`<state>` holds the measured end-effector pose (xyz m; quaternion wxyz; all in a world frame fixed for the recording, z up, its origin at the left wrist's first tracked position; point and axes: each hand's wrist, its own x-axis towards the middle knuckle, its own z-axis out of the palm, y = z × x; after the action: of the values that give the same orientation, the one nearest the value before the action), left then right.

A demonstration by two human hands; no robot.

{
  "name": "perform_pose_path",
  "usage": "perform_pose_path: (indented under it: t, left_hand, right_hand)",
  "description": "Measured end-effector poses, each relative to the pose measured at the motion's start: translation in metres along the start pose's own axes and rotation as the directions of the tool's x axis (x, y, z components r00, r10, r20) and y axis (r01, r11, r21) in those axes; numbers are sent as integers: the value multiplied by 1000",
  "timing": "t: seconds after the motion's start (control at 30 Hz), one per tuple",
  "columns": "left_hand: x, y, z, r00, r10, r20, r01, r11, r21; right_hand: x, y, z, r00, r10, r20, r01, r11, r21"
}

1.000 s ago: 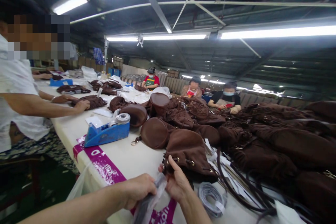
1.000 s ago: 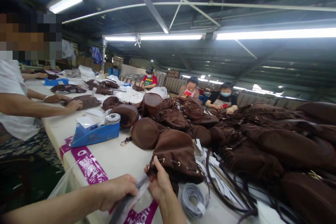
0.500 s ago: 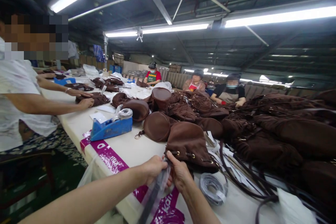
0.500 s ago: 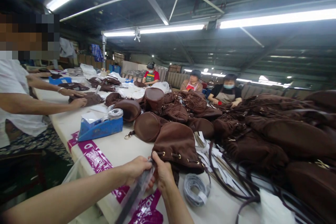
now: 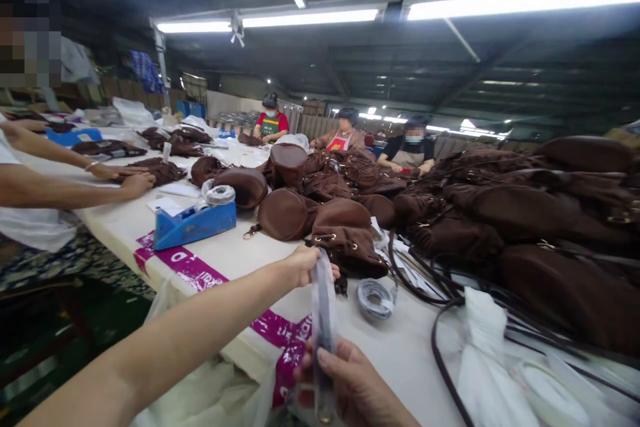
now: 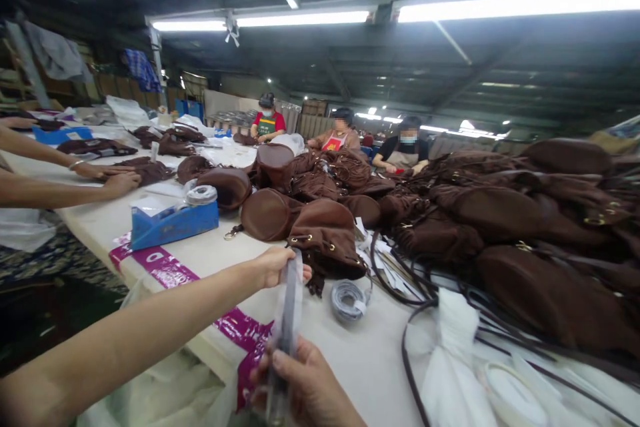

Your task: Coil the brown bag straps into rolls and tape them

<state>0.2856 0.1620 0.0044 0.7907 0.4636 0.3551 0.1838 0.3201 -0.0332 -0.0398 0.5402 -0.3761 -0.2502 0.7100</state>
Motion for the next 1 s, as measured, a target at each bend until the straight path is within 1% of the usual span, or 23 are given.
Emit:
perform_pose_path:
  t: [0.07,0.1,0.2,0.23,0.27,0.3,0.33,0.37,0.4,0.43,0.47,0.5,0.53,0.6,0.63,0.67,0.7,0.8,0.83,0.87,0.93,0.97,1.0]
  left_hand:
    - [-5,-1,9,999,-14,-49,18,997,78]
    - [-10,-3,12,997,-18,-74,27,991,128]
    - [-31,-5,13,993,-6,-116,41,953,299]
    - [-40,-5,12,992,28,-126,20,930,368]
    - [-50,-4,11,985,101,-139,-30,896,443]
    - [-60,-2,11,961,240,-133,-135,835,534]
    - [-69,-1,13,886,454,-87,-287,689,666]
    - [-76,0,16,786,617,30,-429,509,746]
    - [-81,0,22,688,701,190,-554,337,761]
    - [-83,-1,28,605,719,342,-654,204,729]
    - [-82,-4,35,565,681,466,-732,153,664]
    - [-77,-7,43,553,627,548,-780,159,606]
    - [-70,-11,50,564,581,587,-796,194,574]
    - [-52,-18,61,613,535,582,-775,261,576]
    - [-43,-21,65,628,529,570,-762,273,587]
    - [-35,-23,68,630,533,565,-759,270,593]
    - [-28,-24,70,617,545,568,-768,256,587]
    - [-17,-22,70,524,596,609,-831,204,517]
    - [-16,-20,70,503,612,610,-842,191,504]
    - [-15,-18,70,496,622,606,-844,183,504]
    - [-15,-16,71,512,635,579,-830,191,524]
    - [-14,-16,73,525,635,567,-825,214,524]
    - [-14,-16,75,538,631,559,-824,255,505]
  right_hand:
    - [-8,2,-13,1000,28,-2,-28,999,31]
    - [-12,-2,-18,1000,24,7,-25,999,44]
    - [-27,-25,-30,998,-50,37,46,995,93]
    - [-33,-36,-32,996,-82,40,76,989,127]
    - [-38,-46,-33,992,-119,42,110,980,167]
    - [-42,-56,-34,987,-152,50,139,969,202]
    - [-45,-65,-35,982,-179,64,161,961,226]
    - [-48,-72,-35,976,-201,86,176,955,239]
    - [-49,-78,-36,970,-219,108,189,952,240]
    - [-51,-83,-37,963,-240,121,208,951,230]
    - [-52,-88,-38,956,-265,122,236,949,211]
    - [-53,-91,-39,949,-294,111,271,945,185]
    - [-54,-94,-39,941,-324,93,309,939,150]
    - [-57,-98,-41,925,-376,50,373,925,66]
    - [-58,-99,-41,916,-400,30,399,916,35]
    - [-59,-101,-42,905,-424,11,424,905,20]
    - [-60,-102,-43,892,-451,-6,451,892,19]
    - [-59,-107,-44,852,-522,-46,523,851,36]
    - [-57,-109,-45,841,-538,-51,540,841,28]
    - [-55,-111,-46,830,-555,-59,557,831,12]
    - [-48,-116,-47,783,-614,-98,612,789,-53]
    - [-43,-118,-48,744,-656,-123,646,754,-117]
    - [-37,-120,-50,691,-707,-150,679,706,-203]
